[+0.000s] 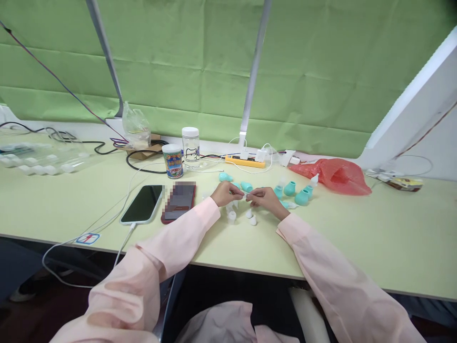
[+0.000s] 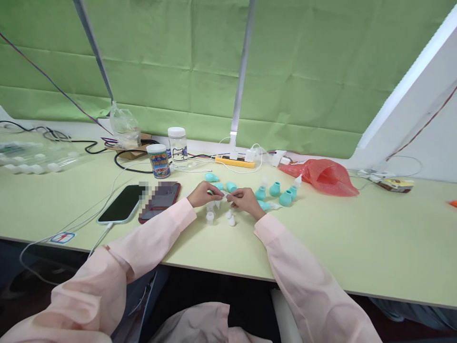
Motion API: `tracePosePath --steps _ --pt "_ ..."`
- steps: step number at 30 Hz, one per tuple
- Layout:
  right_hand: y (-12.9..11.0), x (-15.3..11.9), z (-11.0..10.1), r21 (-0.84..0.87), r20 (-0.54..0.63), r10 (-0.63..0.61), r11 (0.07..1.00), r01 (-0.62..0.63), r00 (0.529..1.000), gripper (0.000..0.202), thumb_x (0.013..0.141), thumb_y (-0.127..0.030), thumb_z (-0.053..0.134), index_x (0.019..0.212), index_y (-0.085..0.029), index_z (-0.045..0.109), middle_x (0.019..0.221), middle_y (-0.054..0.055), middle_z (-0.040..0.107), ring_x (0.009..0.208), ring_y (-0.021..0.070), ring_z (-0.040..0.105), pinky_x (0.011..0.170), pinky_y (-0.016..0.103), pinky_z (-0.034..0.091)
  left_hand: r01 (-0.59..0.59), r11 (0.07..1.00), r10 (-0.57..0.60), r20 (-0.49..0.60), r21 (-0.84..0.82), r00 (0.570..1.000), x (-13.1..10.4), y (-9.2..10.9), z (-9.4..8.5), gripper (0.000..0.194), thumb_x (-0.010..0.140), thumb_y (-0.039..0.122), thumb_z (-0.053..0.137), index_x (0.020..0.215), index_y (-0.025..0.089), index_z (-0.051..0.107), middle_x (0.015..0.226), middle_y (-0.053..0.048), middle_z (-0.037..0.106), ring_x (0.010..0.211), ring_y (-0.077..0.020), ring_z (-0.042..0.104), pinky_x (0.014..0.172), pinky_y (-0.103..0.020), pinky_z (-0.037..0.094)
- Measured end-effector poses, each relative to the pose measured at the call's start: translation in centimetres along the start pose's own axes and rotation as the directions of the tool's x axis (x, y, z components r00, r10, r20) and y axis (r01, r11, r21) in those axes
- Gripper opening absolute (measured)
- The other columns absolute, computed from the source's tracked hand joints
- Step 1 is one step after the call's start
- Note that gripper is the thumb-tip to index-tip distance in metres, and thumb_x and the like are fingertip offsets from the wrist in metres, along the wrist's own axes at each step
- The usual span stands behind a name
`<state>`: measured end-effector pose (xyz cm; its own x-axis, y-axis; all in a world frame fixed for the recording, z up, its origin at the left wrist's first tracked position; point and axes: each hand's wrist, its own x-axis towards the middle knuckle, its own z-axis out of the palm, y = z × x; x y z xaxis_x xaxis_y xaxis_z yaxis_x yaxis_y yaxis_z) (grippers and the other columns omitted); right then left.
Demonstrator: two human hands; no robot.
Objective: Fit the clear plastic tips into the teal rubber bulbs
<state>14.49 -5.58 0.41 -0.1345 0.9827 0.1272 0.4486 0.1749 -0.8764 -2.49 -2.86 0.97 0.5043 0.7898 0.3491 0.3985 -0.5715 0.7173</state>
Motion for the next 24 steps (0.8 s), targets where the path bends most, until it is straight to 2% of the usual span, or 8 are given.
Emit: tracePosePath --steps 3,9,13,20,24 --pt "-0.7 -0.4 0.1 0.213 0.064 0.097 0.971 -0.109 0.993 0.022 0.057 -0.032 0.063 0.065 -0.011 0.059 0.061 0.006 0.061 0.049 0.0118 0.055 0.051 0.026 0.047 -0.041 0.999 0.041 0.006 -0.033 0.999 0.0 0.1 0.1 0.021 0.061 0.024 0.057 0.075 0.010 0.066 0.070 -0.006 0.065 0.061 -0.0117 0.054 0.057 -0.020 0.042" --pt "-0.5 -0.6 0.0 0.374 0.193 0.174 0.897 -0.237 0.966 0.020 0.055 -0.026 0.066 0.064 -0.009 0.060 0.064 0.008 0.062 0.053 0.0115 0.056 0.055 0.024 0.048 0.002 0.998 -0.002 -0.012 -0.061 1.000 -0.2 0.6 -0.1 0.023 0.059 0.025 0.058 0.074 0.009 0.066 0.064 -0.005 0.064 0.056 -0.0099 0.052 0.055 -0.019 0.041" --pt "0.0 -0.3 0.0 0.419 0.205 0.171 0.875 -0.244 0.964 0.019 0.056 -0.025 0.066 0.065 -0.009 0.060 0.063 0.007 0.061 0.051 0.0098 0.054 0.052 0.022 0.046 0.009 0.999 -0.010 -0.013 -0.051 1.000 -0.2 0.8 -0.2 0.024 0.060 0.025 0.057 0.075 0.009 0.066 0.066 -0.005 0.064 0.056 -0.0093 0.051 0.055 -0.019 0.041" --pt "0.2 -0.2 -0.1 0.425 0.204 0.185 0.868 -0.257 0.962 0.020 0.057 -0.026 0.065 0.067 -0.010 0.060 0.062 0.007 0.061 0.045 0.0064 0.046 0.045 0.020 0.040 -0.013 0.996 0.019 -0.068 0.083 0.998 -0.3 0.8 0.0 0.020 0.061 0.025 0.055 0.072 0.012 0.067 0.063 -0.003 0.062 0.052 -0.0079 0.047 0.049 -0.018 0.037" --pt "0.0 -0.2 -0.1 0.430 0.210 0.194 0.862 -0.269 0.958 0.020 0.056 -0.027 0.064 0.066 -0.009 0.059 0.061 0.006 0.060 0.044 0.0054 0.044 0.044 0.019 0.037 -0.020 0.994 0.029 -0.081 0.108 0.996 -0.4 1.2 0.1 0.019 0.060 0.023 0.055 0.072 0.013 0.067 0.064 -0.003 0.062 0.053 -0.0077 0.048 0.051 -0.018 0.038"
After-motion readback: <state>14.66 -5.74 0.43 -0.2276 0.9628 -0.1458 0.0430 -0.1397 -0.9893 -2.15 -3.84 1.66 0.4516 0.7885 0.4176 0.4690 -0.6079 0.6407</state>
